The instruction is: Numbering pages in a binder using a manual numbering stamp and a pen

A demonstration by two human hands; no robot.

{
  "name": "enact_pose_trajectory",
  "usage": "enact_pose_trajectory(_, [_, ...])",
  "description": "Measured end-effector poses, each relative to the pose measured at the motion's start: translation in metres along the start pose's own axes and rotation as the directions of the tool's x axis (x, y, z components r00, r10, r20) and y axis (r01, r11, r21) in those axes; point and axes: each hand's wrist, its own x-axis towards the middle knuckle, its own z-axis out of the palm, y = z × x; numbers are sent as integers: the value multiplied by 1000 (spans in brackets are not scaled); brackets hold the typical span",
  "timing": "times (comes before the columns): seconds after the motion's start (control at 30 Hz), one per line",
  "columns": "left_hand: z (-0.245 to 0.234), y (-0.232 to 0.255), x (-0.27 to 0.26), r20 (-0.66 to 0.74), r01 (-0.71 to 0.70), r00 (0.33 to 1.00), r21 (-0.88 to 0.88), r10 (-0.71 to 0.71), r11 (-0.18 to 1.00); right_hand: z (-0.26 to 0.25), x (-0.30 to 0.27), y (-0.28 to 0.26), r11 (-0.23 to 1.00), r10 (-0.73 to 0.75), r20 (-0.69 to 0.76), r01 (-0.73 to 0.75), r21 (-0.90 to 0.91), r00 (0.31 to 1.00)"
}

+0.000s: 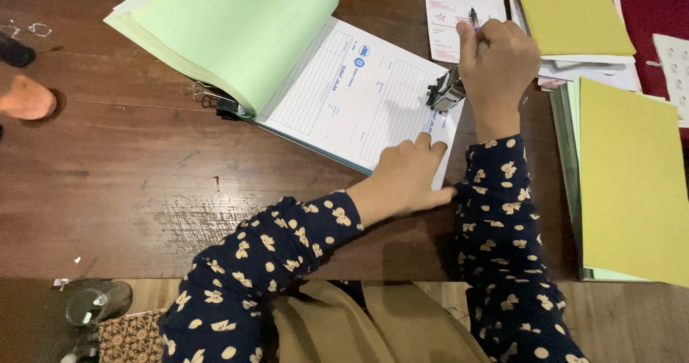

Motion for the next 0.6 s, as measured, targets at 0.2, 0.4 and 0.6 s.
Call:
enact_pose_trajectory(0.2, [36,0,5,-210,-48,973,213,94,976,-3,1,-8,998,-23,-44,25,60,999])
enact_pose_trajectory(0.4, [-15,-13,4,56,-51,997,-169,61,984,-2,2,-14,998,48,-116,-53,-39,992])
enact_pose_trajectory(0.6, [-25,-25,0,53,-10,998,-299,27,954,17,-12,-18,998,37,-177,-44,-36,984])
